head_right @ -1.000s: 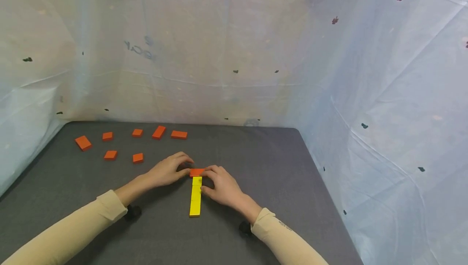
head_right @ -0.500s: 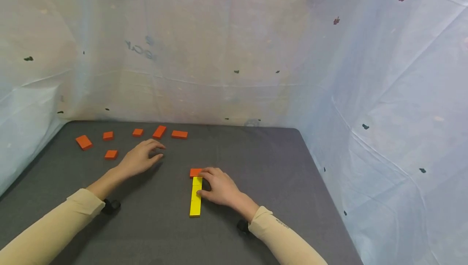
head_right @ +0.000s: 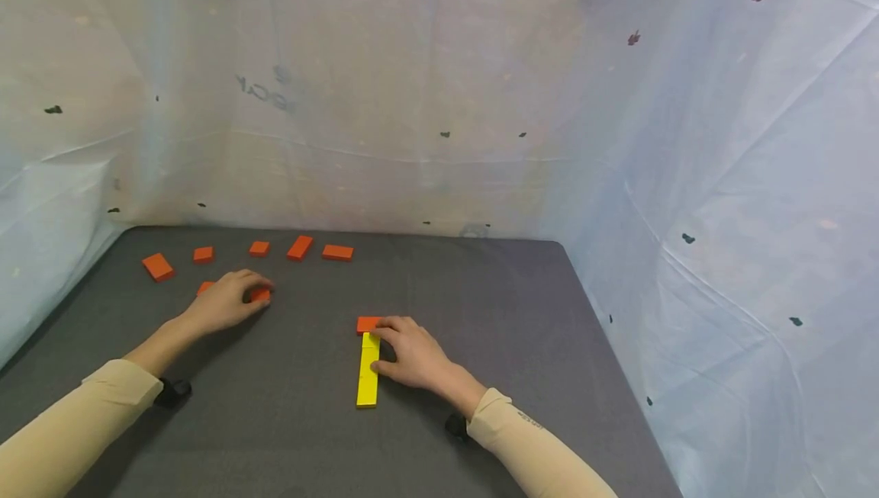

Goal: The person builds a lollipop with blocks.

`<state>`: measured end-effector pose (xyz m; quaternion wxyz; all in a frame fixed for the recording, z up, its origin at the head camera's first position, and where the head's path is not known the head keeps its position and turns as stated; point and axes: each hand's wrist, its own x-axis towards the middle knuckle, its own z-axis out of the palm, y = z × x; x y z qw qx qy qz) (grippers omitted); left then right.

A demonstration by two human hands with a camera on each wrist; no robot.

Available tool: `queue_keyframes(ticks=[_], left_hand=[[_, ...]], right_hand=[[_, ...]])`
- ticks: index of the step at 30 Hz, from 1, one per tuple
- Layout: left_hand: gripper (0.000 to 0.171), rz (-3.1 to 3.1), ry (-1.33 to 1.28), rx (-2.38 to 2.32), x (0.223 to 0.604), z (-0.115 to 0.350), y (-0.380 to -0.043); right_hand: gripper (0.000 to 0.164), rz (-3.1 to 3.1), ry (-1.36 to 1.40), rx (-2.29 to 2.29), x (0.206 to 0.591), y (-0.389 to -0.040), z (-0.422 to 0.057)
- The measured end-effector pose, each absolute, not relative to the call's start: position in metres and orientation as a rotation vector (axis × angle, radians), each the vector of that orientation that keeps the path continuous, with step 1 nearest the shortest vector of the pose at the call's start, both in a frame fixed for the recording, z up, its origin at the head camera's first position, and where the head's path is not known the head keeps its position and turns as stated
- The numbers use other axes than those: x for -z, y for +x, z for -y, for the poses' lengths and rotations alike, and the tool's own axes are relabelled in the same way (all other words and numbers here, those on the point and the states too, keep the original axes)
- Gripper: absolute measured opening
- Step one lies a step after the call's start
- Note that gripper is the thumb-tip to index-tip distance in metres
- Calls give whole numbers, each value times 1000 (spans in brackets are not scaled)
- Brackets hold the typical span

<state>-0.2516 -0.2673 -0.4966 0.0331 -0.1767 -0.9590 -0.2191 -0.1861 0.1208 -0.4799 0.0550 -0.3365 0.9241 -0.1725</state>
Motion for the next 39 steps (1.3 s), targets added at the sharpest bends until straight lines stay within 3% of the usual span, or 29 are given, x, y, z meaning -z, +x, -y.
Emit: queue_keyframes(ticks=[24, 39], left_hand=[[34, 2921, -553, 747, 503, 267, -252], [37, 2842, -628, 895, 491, 223, -256]], right_hand=[[45, -2800, -1058, 551, 483, -185, -120], [45, -2785, -1066, 564, 483, -185, -122]])
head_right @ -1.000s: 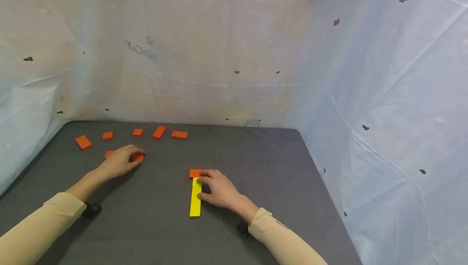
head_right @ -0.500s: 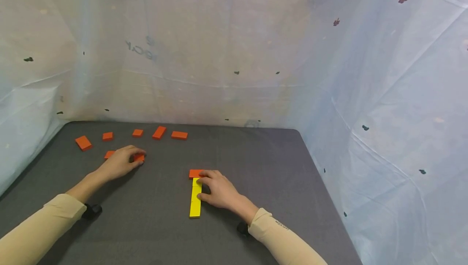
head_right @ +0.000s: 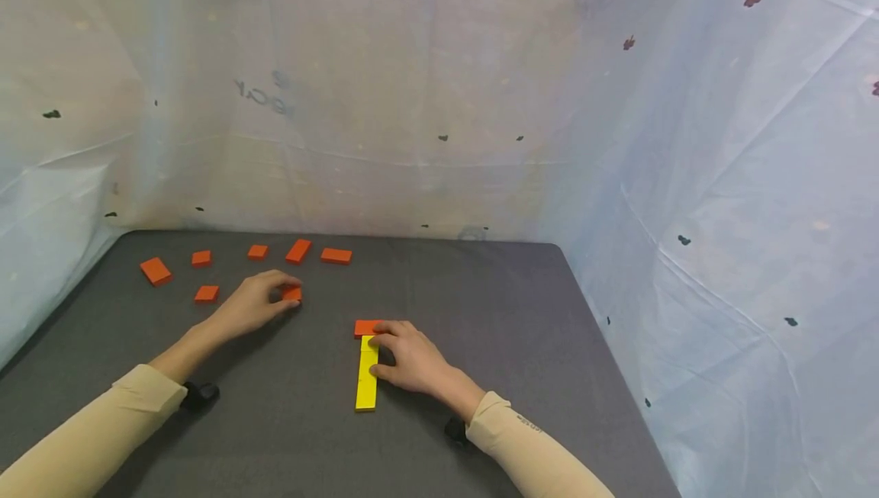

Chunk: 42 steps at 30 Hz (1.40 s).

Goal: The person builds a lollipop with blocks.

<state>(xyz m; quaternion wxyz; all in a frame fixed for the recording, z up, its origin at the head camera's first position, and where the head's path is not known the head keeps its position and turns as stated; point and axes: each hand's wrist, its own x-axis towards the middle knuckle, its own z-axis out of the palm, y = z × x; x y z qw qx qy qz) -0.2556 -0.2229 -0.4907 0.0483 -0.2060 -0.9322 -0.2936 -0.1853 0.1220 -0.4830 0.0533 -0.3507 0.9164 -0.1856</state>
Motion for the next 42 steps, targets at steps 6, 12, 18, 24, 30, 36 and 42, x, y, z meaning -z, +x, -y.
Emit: queue_keyframes(ticks=[6, 12, 18, 24, 30, 36, 42], left_hand=[[38, 2809, -663, 938, 489, 199, -257], [39, 2815, -690, 999, 488, 173, -259], [38, 2841, -730, 993, 493, 150, -264], [37, 2883, -780, 997, 500, 132, -271], [34, 2932, -817, 987, 503, 119, -274], [32, 2977, -853, 949, 505, 113, -276], [30, 2992, -864, 950, 506, 111, -277]], right_hand=[[44, -2784, -1052, 558, 482, -185, -122], [43, -2796, -1035, 539, 484, -185, -121], [42, -2804, -1040, 529, 484, -185, -121], [42, -2788, -1039, 553, 484, -187, -121], [40, -2772, -1038, 567, 483, -188, -121], [39, -2770, -1060, 572, 484, -189, -122], [39, -2770, -1067, 575, 484, -189, -122]])
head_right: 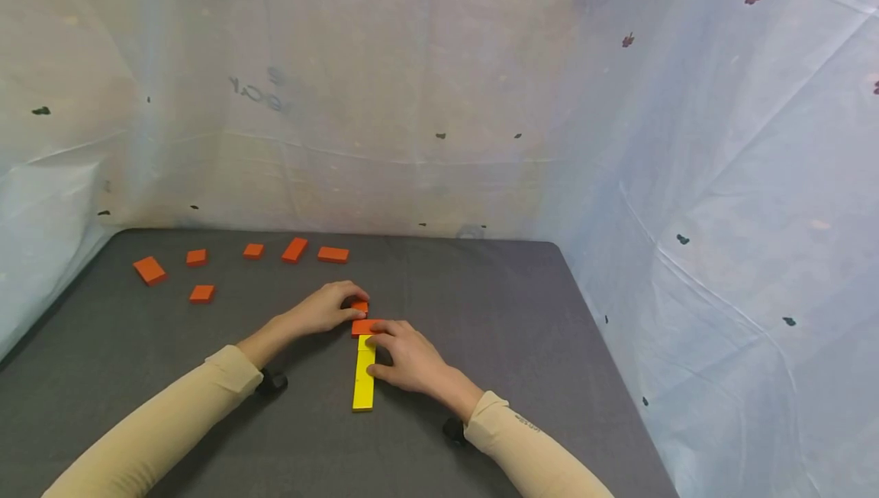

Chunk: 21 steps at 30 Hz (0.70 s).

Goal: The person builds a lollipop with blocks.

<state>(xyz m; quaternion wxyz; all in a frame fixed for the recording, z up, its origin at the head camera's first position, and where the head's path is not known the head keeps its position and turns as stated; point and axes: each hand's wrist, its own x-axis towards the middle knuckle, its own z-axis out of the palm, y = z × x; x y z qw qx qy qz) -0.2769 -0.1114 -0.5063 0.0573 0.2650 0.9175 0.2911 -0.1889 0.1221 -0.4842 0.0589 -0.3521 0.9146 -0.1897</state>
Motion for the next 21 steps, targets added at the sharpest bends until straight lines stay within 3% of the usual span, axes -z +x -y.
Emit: queue_keyframes(ticks=[21], left_hand=[[19, -2754, 818, -917, 501, 119, -276]], right_hand=[[41, -2769, -1053, 571, 482, -187, -122]])
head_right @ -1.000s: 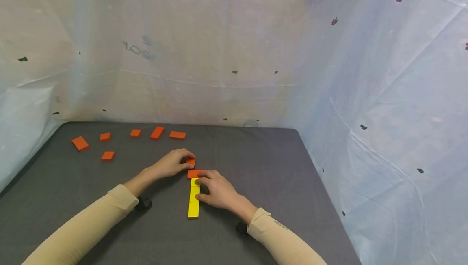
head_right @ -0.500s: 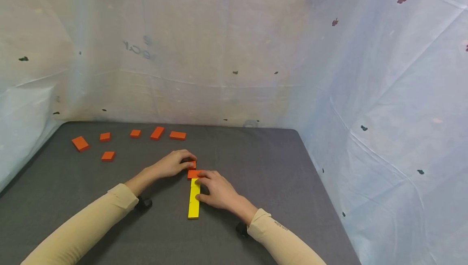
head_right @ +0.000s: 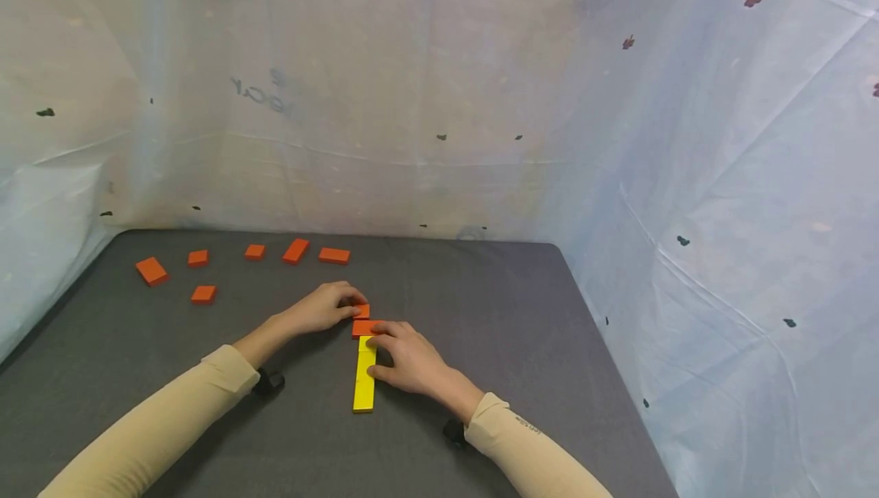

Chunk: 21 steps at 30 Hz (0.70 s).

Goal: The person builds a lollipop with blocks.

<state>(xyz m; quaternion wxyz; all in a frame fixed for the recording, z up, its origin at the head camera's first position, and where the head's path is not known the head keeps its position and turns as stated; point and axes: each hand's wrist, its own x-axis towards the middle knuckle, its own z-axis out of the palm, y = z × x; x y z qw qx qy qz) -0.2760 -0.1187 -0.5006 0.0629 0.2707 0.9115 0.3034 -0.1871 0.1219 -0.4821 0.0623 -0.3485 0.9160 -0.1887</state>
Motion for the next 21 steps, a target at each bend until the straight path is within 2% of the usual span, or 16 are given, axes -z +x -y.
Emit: queue_keyframes(ticks=[21], left_hand=[[18, -2725, 812, -907, 501, 116, -275]], right_hand=[[41, -2774, -1063, 564, 484, -188, -122]])
